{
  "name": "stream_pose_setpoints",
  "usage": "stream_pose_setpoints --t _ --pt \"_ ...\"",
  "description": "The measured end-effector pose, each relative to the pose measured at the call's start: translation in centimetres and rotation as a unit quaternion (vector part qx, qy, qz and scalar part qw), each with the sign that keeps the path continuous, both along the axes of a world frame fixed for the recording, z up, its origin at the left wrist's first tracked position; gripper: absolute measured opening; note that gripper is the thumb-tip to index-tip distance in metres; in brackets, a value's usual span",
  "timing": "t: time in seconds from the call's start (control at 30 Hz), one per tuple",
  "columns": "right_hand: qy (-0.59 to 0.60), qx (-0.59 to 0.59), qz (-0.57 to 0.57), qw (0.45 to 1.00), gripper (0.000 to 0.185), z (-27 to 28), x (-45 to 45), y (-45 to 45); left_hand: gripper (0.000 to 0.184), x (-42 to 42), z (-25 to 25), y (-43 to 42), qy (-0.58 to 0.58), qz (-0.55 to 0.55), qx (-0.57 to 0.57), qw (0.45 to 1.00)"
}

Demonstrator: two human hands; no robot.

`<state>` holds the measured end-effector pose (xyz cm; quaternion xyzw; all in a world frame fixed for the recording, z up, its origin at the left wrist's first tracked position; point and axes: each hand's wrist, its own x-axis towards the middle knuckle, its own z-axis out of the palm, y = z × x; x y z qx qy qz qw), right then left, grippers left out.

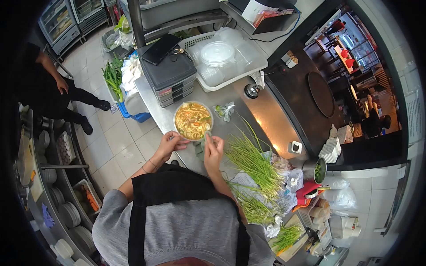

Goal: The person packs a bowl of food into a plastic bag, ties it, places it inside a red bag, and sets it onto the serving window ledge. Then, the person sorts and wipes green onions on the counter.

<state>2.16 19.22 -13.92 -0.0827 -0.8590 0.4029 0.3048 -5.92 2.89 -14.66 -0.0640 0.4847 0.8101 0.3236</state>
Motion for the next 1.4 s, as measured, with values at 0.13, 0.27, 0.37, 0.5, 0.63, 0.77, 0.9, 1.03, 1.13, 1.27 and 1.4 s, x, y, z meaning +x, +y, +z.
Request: stream_pose_setpoints --t 0.13,0.27,0.37,0.5,0.63,0.77,0.9,1.03,1.13,1.27,1.4 --pt "-0.026 -0.048 0.052 0.997 0.029 0.6 1.4 -1.2 0.015 1.4 0.6 0.7 -0.039 -0.033 0.004 0.999" --pt "-0.033 -0.070 0.016 0.997 0.030 1.2 1.1 0.1 0.019 0.1 1.3 -0.9 0.008 -0.103 -0.057 0.993" --pt "-0.033 -0.028 0.009 0.999 0.030 1.2 1.0 0.1 0.019 -0.7 0.7 -1.2 0.075 -0.062 -0.103 0.990" --pt "-0.066 -0.058 0.029 0.996 0.031 1.1 0.9 -1.3 0.018 -1.0 0.1 -0.9 0.097 -0.057 -0.078 0.991" --pt "-0.040 -0.229 0.047 0.971 0.034 0.4 0.2 -1.2 0.017 -1.1 0.4 -1.0 0.103 -0.068 -0.089 0.988" --pt "-0.027 -0.169 0.041 0.984 0.035 1.5 0.4 -1.5 0.016 -0.1 0.1 -0.1 0.094 -0.059 -0.089 0.990" --pt "-0.030 -0.176 0.029 0.984 0.036 0.7 0.8 -0.4 0.022 0.6 0.3 -0.2 0.082 -0.119 -0.078 0.986" --pt "-0.083 -0.105 0.007 0.991 0.036 2.5 1.5 -0.2 0.031 -3.1 1.7 -1.8 0.156 -0.166 -0.224 0.948" --pt "-0.065 -0.055 0.013 0.996 0.036 2.1 1.8 0.0 0.029 -7.0 3.5 -1.7 0.380 -0.109 -0.413 0.820" --pt "-0.050 -0.064 0.048 0.996 0.033 2.8 2.6 0.2 0.022 -9.3 6.2 1.4 0.578 -0.003 -0.424 0.697" --pt "-0.063 -0.039 0.005 0.997 0.031 3.1 2.6 1.0 0.014 -13.3 4.3 4.3 0.599 -0.160 -0.480 0.621"
